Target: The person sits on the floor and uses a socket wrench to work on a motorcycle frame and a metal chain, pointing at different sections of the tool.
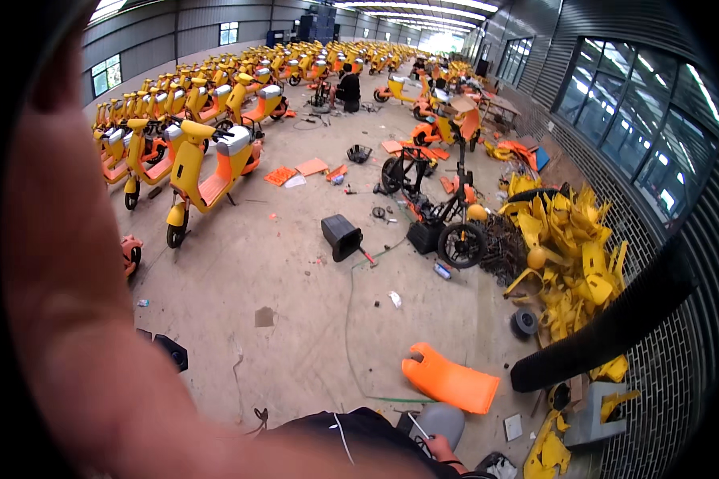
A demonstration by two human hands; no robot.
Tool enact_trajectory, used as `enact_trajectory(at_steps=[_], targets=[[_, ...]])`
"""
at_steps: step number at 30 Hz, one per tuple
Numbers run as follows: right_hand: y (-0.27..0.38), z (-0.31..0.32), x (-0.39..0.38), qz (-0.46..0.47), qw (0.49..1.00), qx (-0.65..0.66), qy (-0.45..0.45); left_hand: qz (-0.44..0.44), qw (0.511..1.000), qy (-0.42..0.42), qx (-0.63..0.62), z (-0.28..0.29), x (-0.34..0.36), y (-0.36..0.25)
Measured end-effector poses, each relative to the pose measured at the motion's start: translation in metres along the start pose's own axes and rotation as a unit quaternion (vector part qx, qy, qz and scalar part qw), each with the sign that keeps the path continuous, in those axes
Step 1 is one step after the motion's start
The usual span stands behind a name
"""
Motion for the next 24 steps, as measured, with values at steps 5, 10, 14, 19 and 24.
enact_trajectory(at_steps=[5, 10, 14, 19, 24], targets=[[-0.017, 0.028, -0.012, 0.002, 0.999, 0.001, -0.032, 0.215, 0.972, 0.029, -0.088, -0.123, -0.145, 0.071], [-0.035, 0.056, -0.023, -0.062, 0.997, -0.052, 0.007, 0.459, 0.716, 0.526, -0.010, -0.252, -0.538, 0.094], [-0.011, 0.070, -0.027, -0.084, 0.995, -0.042, -0.011, 0.589, 0.313, 0.724, -0.175, -0.181, -0.830, -0.043], [0.088, 0.109, -0.024, -0.061, 0.985, 0.115, -0.114, 0.474, 0.405, 0.719, -0.307, -0.158, -0.891, -0.085], [0.253, 0.166, -0.030, -0.009, 0.975, 0.207, -0.079, 0.516, 0.531, 0.579, -0.341, -0.336, -0.753, 0.004]])
Point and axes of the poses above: each hand's wrist, its own x-axis towards the middle knuckle, its own z-axis out of the back of the hand, y = z × x, the point moved 7 cm from there along x, towards the middle knuckle, and after that the axes turned 12 degrees about -x, right-handed, at the moved point
